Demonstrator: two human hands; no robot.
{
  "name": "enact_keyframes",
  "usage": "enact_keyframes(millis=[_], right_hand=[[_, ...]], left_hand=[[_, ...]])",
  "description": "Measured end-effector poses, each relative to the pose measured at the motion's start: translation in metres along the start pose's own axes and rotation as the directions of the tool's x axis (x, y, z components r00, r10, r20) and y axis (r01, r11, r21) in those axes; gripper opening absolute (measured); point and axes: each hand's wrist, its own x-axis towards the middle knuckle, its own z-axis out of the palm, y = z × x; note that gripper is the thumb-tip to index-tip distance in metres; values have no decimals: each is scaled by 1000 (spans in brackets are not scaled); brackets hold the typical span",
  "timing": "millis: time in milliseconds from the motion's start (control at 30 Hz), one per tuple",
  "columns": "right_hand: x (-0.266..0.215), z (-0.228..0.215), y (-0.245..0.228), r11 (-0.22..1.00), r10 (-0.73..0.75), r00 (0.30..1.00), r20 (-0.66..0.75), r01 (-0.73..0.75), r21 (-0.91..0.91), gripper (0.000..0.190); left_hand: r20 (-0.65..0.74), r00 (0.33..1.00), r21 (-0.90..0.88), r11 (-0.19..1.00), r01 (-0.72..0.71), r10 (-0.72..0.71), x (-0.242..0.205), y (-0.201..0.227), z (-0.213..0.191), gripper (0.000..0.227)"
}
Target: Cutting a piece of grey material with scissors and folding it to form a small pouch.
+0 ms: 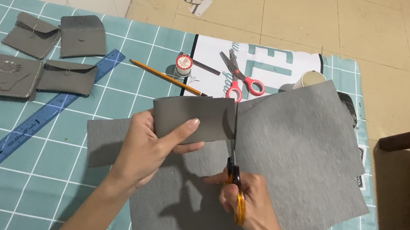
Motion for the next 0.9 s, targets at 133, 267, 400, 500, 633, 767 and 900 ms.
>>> enact_keyframes(millis=[133,267,400,500,633,767,900], right_hand=[[-1,2,-1,999,-42,999,-30,42,11,96],[0,2,13,996,-24,999,-42,27,85,62],[1,3,3,998,-69,995,-70,70,8,73],[2,3,7,993,-115,991,-64,113,-31,71],[2,1,15,984,-178,983,-52,179,14,60],[2,1,8,994,-111,993,-47,112,8,53],[1,-3,-1,998,23,998,-66,-27,-58,107]], left_hand=[[-53,995,-24,996,85,-86,0,5,3,16],[-86,990,-36,994,108,-110,1,6,4,18],[-95,986,-25,991,133,-135,0,12,6,21],[-90,986,-36,990,136,-139,0,9,4,21],[-103,982,-29,987,156,-158,-1,11,6,24],[-64,991,-40,993,113,-115,0,-2,1,12],[-13,979,46,978,203,-203,-5,-2,10,18]])
